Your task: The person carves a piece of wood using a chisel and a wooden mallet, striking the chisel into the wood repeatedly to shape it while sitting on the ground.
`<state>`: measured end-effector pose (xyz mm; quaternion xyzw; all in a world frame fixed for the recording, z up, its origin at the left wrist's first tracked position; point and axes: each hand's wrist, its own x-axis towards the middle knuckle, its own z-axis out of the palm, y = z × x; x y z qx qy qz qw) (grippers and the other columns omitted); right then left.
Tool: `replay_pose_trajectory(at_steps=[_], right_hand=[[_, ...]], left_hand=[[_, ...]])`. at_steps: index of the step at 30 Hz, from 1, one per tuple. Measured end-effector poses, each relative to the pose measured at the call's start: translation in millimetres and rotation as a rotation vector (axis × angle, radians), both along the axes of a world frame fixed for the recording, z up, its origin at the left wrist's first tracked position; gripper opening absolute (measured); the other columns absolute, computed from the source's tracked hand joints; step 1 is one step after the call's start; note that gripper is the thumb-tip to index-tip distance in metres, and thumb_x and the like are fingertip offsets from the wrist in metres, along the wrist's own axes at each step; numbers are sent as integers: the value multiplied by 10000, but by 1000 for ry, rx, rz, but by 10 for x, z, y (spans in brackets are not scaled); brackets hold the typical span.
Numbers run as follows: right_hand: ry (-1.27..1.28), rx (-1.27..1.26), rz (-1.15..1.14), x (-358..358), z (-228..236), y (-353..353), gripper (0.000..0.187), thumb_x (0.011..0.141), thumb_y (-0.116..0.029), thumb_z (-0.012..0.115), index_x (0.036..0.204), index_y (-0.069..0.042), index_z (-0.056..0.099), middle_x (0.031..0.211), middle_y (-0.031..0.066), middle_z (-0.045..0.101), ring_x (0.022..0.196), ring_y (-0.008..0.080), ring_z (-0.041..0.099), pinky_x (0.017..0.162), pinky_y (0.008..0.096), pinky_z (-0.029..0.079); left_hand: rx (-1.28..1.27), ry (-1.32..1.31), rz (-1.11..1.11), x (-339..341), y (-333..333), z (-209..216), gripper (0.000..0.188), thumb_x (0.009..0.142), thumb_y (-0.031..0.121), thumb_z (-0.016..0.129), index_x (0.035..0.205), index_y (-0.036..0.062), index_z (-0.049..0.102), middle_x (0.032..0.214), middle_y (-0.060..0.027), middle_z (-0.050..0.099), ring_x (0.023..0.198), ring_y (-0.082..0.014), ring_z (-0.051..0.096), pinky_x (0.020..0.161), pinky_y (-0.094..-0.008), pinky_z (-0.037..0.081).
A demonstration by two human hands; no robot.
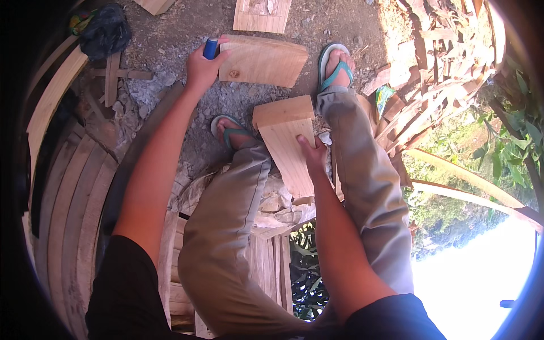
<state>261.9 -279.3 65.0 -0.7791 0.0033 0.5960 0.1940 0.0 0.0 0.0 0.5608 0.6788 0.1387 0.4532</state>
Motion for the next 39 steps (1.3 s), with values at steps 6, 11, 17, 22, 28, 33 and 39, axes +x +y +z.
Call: replay_pose_trajectory(at_steps=[6, 11, 17, 22, 28, 33, 39], right_hand=[[54, 38, -18, 25, -143, 39, 526, 828, -433, 800, 1095, 8, 696, 962, 52, 712, 839, 115, 640, 765, 287, 505], [-30, 8, 55, 44, -213, 179, 537, 852, -497, 765, 1053, -5, 686, 979, 62, 693, 931, 132, 617, 834, 304, 479], [-804, 293, 428, -236, -39, 728, 513, 828, -290, 754, 1198, -4, 542, 1171, 205, 587, 1113, 367, 558, 972, 433, 422], [-740, 728, 1029, -754, -5, 2268, 837, 659, -344, 872, 1338, -77, 461, 1296, 189, 478, 1265, 370, 441, 1070, 445, 365], [-747, 423, 1466, -774, -261, 2638, 1190, 517, -553, 908, 1460, -112, 331, 1424, 167, 389, 1351, 343, 370, 1145, 454, 289], [-716, 542, 1490, -767, -372, 2402, 1231, 501, -459, 922, 1495, -106, 288, 1408, 160, 391, 1367, 348, 354, 1168, 450, 263], [-769, 602, 1426, -743, -513, 2427, 1130, 546, -291, 865, 1488, -74, 279, 1404, 164, 384, 1356, 359, 354, 1159, 469, 252]], left_hand=[[-106, -9, 16, 125, 163, 3, 357, 869, 215, 745, 1220, 166, 703, 1033, -88, 735, 935, -176, 696, 826, -320, 529], [-22, 28, -56, 61, 258, -83, 373, 865, 219, 725, 1236, 203, 692, 970, -98, 734, 868, -221, 709, 784, -361, 544], [-13, -239, 406, -6, 55, 354, 258, 900, 109, 677, 1151, 51, 692, 1055, -86, 740, 966, -152, 696, 835, -282, 533], [-111, -205, 633, -124, -230, 1079, 216, 920, 85, 672, 1111, -15, 655, 1014, -82, 724, 971, -143, 677, 835, -266, 512], [-184, -286, 830, -64, -672, 1585, 219, 921, 117, 696, 1113, 23, 649, 1020, -46, 703, 646, -49, 522, 547, -223, 383], [-193, -333, 981, -5, -835, 1956, 186, 934, 97, 677, 1104, 36, 630, 1042, -50, 696, 520, -31, 449, 463, -215, 344], [-189, -401, 1122, 126, -894, 2477, 168, 943, 61, 649, 1105, 48, 605, 1052, -72, 688, 531, -47, 468, 501, -222, 378]])
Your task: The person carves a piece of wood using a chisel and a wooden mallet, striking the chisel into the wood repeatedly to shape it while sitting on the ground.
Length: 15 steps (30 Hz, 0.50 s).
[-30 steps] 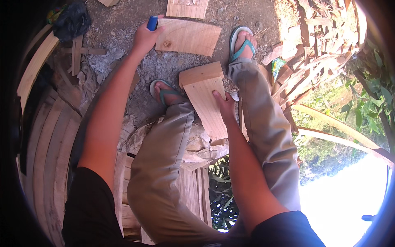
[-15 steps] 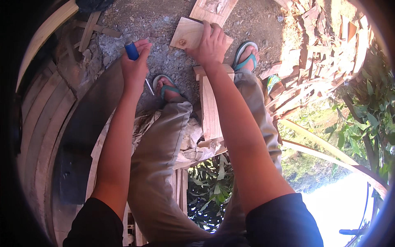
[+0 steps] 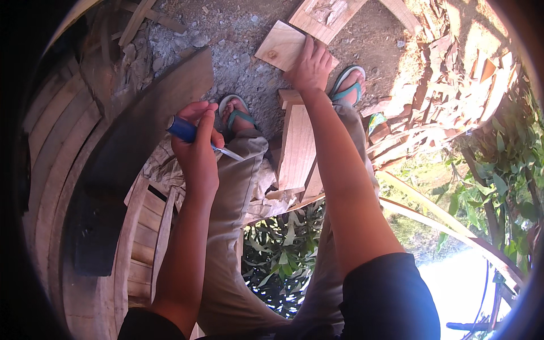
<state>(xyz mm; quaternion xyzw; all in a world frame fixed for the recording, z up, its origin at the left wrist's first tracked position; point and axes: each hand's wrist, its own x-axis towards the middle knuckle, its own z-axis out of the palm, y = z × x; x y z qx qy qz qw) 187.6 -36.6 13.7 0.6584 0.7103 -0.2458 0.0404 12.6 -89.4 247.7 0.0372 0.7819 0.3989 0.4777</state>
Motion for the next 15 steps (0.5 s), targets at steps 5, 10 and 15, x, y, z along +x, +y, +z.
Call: replay_pose_trajectory(at_steps=[5, 10, 15], right_hand=[[-108, -10, 36, -77, -27, 6, 1112, 570, -279, 838, 1481, -18, 258, 1427, 183, 358, 1382, 368, 313, 1153, 476, 217], [-118, -98, 109, -29, -23, -56, 1094, 636, -354, 822, 1487, 17, 244, 1462, 185, 369, 1364, 342, 363, 1158, 475, 240], [-109, -137, 424, 210, -36, -189, 1079, 647, -413, 847, 1459, 36, 295, 1445, 185, 405, 1321, 340, 418, 1146, 475, 275]], left_hand=[[-120, -45, 63, 72, -341, 191, 153, 940, 52, 643, 1088, 56, 600, 1024, -66, 687, 549, -59, 505, 521, -223, 405], [-132, -45, 29, -23, -365, 121, 147, 942, 61, 644, 1083, 52, 603, 1013, -62, 692, 539, -58, 486, 522, -229, 404], [-126, 0, -1, -128, -339, 54, 139, 946, 70, 643, 1078, 52, 609, 1010, -55, 695, 532, -58, 467, 525, -227, 396]])
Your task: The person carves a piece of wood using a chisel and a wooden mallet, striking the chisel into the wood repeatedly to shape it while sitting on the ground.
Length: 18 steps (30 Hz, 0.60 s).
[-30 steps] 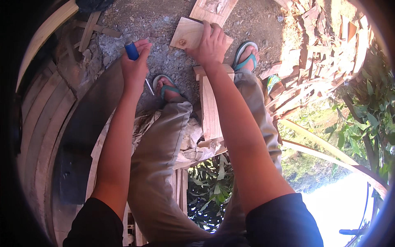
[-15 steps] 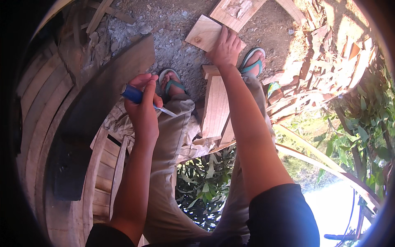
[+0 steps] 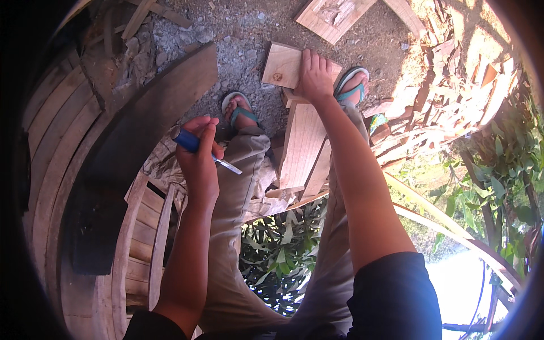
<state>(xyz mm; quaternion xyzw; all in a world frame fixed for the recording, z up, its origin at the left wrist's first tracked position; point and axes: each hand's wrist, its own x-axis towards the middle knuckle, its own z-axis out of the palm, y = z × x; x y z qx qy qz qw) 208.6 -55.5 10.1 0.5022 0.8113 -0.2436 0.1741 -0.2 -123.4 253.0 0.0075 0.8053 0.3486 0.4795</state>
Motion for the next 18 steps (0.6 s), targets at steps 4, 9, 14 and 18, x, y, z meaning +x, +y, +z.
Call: replay_pose_trajectory(at_steps=[4, 9, 14, 18], right_hand=[[186, 23, 123, 106, -26, 64, 1110, 628, -480, 861, 1468, -6, 312, 1413, 186, 433, 1294, 342, 442, 1125, 476, 305], [239, -224, 124, 207, 11, 452, 856, 726, -482, 811, 1434, -137, 477, 1325, 111, 544, 1244, 319, 501, 1072, 445, 385], [269, -198, -87, 174, -63, 349, 610, 781, -420, 781, 1346, -272, 605, 1283, 37, 626, 1197, 303, 554, 1047, 424, 435], [226, -294, -177, 110, 98, 106, 579, 751, -390, 805, 1301, -313, 642, 1267, 9, 644, 1174, 295, 580, 1056, 429, 437]], left_hand=[[5, 14, -13, -12, -43, -22, 136, 947, 73, 641, 1078, 54, 612, 1013, -48, 697, 532, -57, 464, 526, -223, 391], [17, 11, -14, 1, -59, -31, 137, 942, 64, 644, 1076, 55, 614, 1004, -45, 695, 533, -55, 461, 521, -221, 387], [21, 8, -13, 16, -64, -87, 136, 940, 58, 645, 1073, 55, 615, 995, -44, 696, 533, -52, 460, 514, -220, 382], [24, 19, -2, 29, -34, -71, 134, 940, 58, 646, 1070, 52, 614, 995, -50, 695, 533, -53, 463, 509, -219, 377]])
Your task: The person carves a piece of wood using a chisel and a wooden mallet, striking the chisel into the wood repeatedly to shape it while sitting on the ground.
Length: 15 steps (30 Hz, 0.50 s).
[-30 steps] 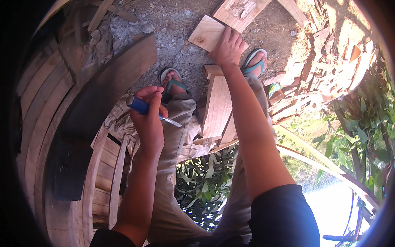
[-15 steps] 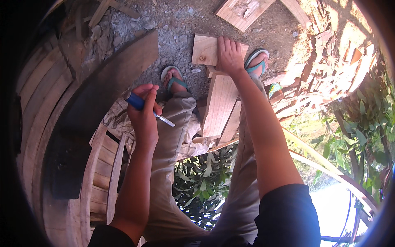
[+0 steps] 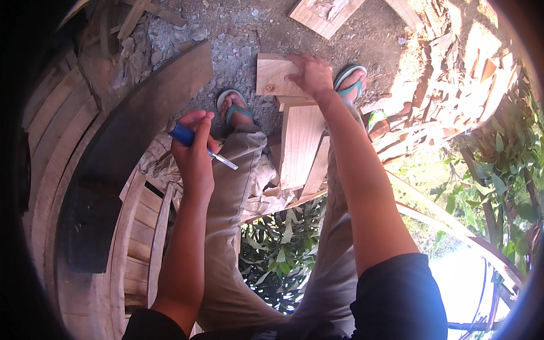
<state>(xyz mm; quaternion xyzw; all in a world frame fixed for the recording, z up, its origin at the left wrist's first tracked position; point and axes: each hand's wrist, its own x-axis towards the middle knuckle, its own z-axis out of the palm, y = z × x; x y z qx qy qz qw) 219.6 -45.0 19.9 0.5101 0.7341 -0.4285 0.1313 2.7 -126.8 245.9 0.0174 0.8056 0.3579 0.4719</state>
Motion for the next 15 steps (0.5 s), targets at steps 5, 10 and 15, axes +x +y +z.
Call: replay_pose_trajectory(at_steps=[5, 10, 15], right_hand=[[11, -189, 157, 71, -117, -441, 535, 785, -355, 788, 1296, -277, 651, 1250, 37, 640, 1154, 297, 598, 1012, 415, 468], [149, 72, -82, 350, 26, -796, 499, 822, -244, 752, 1300, -188, 617, 1303, 121, 565, 1197, 335, 525, 1026, 428, 415], [-94, -72, -1091, 520, 242, -1759, 384, 870, -14, 506, 1251, 27, 524, 1298, 219, 537, 1166, 361, 550, 1022, 425, 417]], left_hand=[[33, -10, -43, 66, 6, -55, 133, 939, 59, 646, 1067, 47, 613, 1009, -57, 693, 531, -55, 464, 506, -218, 373], [0, 8, -70, 124, -12, -29, 130, 938, 71, 653, 1063, 55, 620, 991, -44, 687, 533, -55, 467, 508, -222, 376], [-51, 17, -109, 104, -3, -72, 126, 926, 85, 673, 1042, 56, 634, 889, -4, 637, 553, -57, 463, 524, -229, 365]])
